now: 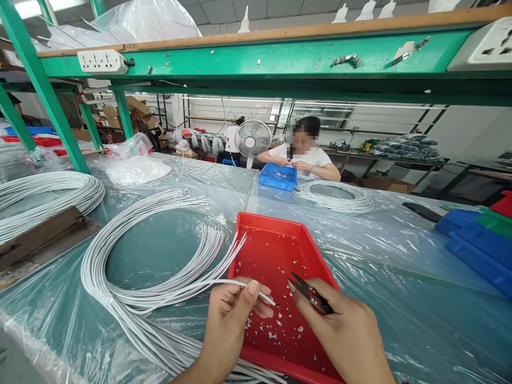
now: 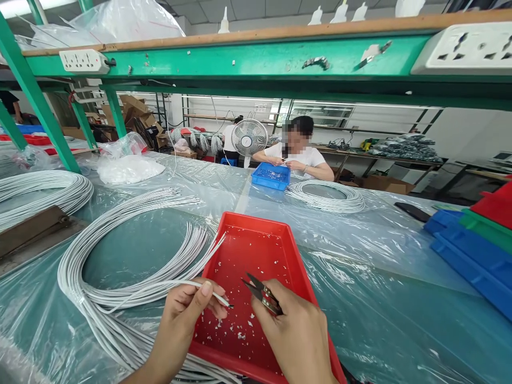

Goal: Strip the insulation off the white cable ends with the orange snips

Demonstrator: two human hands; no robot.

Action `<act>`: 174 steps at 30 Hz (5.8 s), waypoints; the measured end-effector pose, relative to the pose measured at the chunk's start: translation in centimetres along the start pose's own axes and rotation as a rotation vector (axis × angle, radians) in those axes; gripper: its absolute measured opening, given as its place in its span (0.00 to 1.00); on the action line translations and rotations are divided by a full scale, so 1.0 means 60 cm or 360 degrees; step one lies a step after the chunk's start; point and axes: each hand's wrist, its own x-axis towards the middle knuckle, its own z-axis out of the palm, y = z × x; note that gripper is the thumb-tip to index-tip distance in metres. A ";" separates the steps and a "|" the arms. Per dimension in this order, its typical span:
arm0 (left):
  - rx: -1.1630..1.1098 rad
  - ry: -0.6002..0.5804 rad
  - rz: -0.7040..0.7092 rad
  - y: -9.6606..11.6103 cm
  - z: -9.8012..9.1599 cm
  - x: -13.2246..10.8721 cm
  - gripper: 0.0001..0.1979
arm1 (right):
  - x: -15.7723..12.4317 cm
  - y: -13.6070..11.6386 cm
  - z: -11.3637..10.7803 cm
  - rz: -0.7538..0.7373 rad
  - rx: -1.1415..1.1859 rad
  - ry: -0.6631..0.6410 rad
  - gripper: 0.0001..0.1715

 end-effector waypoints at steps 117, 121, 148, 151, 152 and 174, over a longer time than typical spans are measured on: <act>0.0147 -0.0521 -0.0023 -0.014 -0.009 -0.001 0.15 | -0.006 -0.050 0.005 0.1537 0.2544 -0.0771 0.20; 0.0103 -0.0520 -0.0042 -0.016 -0.009 -0.003 0.15 | -0.008 -0.047 0.013 0.1613 0.2609 -0.0830 0.20; 0.0123 -0.0263 -0.0082 -0.003 -0.008 0.009 0.15 | -0.009 -0.018 -0.003 -0.0170 0.0369 -0.0249 0.13; 0.0122 -0.0261 -0.0084 -0.002 -0.008 0.008 0.15 | -0.006 -0.014 -0.006 -0.0338 0.0202 -0.0234 0.12; 0.0120 -0.0260 -0.0087 -0.001 -0.009 0.008 0.15 | -0.005 -0.014 -0.006 -0.0397 0.0138 -0.0203 0.13; 0.0107 -0.0229 -0.0120 0.001 -0.012 0.015 0.16 | 0.002 -0.022 -0.007 -0.0707 -0.0208 0.0114 0.25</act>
